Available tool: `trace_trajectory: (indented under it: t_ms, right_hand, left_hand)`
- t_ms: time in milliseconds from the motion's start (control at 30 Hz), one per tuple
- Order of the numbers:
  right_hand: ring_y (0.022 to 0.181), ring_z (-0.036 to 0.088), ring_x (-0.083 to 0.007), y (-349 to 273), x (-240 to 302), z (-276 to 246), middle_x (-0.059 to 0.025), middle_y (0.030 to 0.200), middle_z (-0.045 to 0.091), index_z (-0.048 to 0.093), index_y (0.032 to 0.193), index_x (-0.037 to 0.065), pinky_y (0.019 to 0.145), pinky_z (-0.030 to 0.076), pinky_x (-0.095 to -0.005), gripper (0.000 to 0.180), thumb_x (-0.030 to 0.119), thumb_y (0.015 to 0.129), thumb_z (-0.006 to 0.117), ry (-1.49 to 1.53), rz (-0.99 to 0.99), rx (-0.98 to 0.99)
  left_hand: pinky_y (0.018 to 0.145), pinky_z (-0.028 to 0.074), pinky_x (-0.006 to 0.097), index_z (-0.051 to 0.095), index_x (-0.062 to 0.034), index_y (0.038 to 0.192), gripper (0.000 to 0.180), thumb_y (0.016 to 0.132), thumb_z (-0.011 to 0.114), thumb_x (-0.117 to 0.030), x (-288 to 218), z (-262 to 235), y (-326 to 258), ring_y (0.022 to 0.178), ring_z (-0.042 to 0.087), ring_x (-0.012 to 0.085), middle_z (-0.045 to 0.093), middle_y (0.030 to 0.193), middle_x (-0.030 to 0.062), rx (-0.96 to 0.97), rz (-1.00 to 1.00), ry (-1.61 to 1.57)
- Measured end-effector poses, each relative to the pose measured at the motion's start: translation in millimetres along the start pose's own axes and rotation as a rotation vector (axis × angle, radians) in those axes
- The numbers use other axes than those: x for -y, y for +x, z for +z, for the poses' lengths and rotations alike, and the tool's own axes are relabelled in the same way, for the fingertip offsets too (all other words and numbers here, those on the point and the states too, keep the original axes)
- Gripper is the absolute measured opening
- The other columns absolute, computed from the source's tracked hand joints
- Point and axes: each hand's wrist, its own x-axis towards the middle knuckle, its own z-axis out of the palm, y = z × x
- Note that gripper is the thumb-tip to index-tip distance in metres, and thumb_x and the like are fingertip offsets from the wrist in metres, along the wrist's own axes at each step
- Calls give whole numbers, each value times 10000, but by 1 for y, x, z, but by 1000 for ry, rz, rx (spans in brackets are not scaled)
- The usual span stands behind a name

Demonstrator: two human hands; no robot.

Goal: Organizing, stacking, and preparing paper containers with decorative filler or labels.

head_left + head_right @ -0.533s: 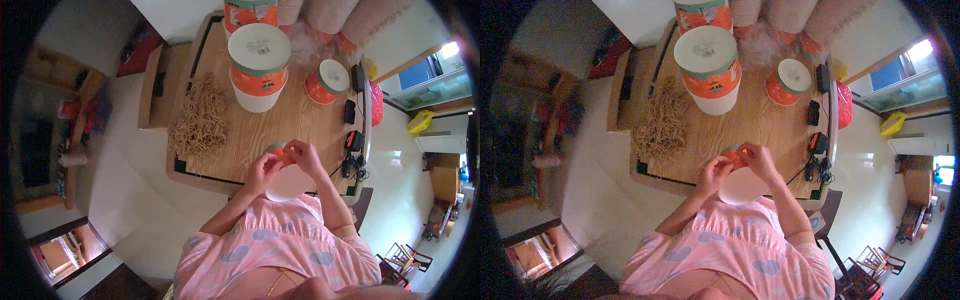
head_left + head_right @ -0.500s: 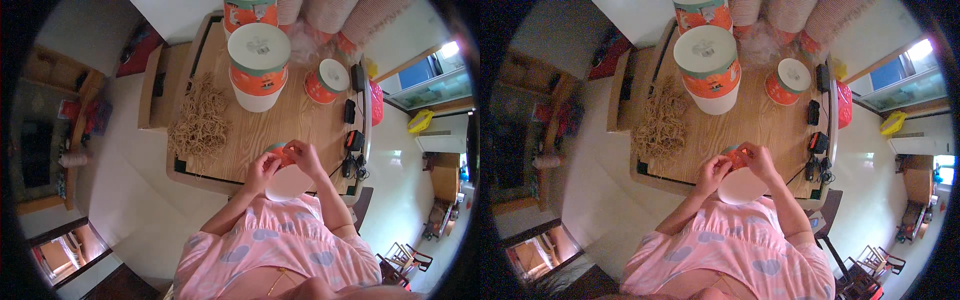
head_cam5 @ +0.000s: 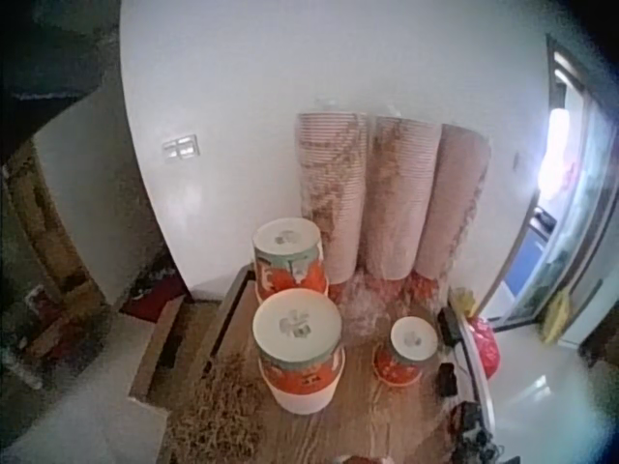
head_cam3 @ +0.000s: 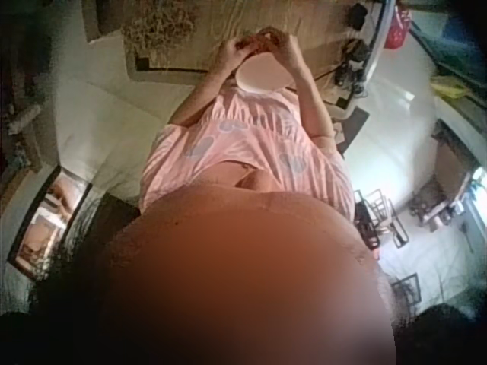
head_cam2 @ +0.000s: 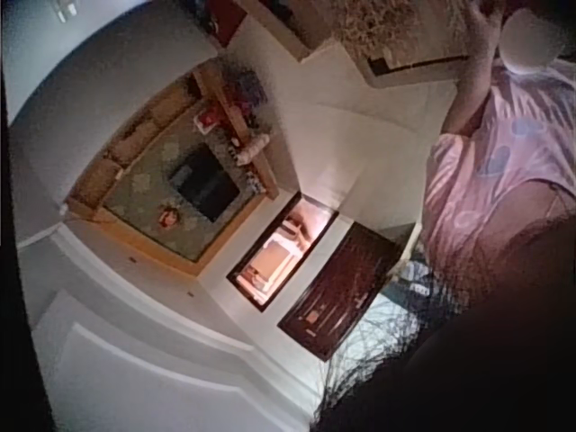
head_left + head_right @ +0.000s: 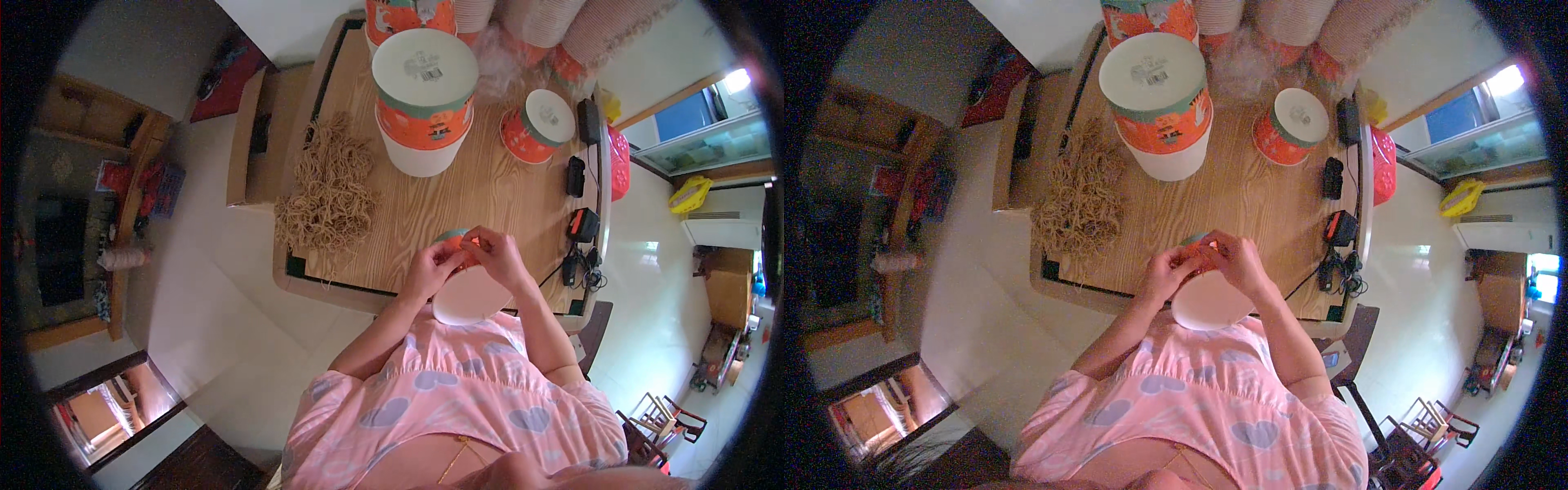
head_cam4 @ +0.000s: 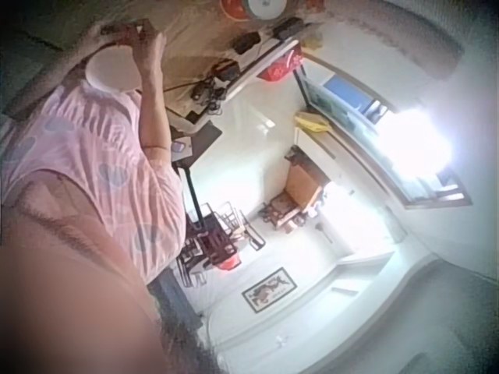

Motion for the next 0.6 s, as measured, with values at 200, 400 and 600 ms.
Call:
trace_trajectory:
  t_ms: [200,400,600]
  right_hand:
    - [562,446,-41,2,-2,-2,8,602,506,577,851,-2,495,385,-213,91,88,843,573,47,-25,5]
    - [607,502,-50,3,-7,0,-11,643,547,563,861,-16,543,427,-210,105,87,844,569,39,-67,20]
    - [619,501,-47,2,0,-2,-4,654,550,566,862,-13,551,429,-217,109,93,839,575,140,-8,43]
  left_hand:
    - [635,477,272,631,34,884,220,791,652,-165,-5,0,1,699,604,124,656,763,90,10,9,-5]
    - [649,480,272,634,32,851,188,784,652,-142,-2,-1,3,706,607,129,651,768,84,4,-7,5]
    - [649,485,265,643,11,852,170,771,665,-137,2,0,3,702,609,121,652,768,74,-8,28,-20]
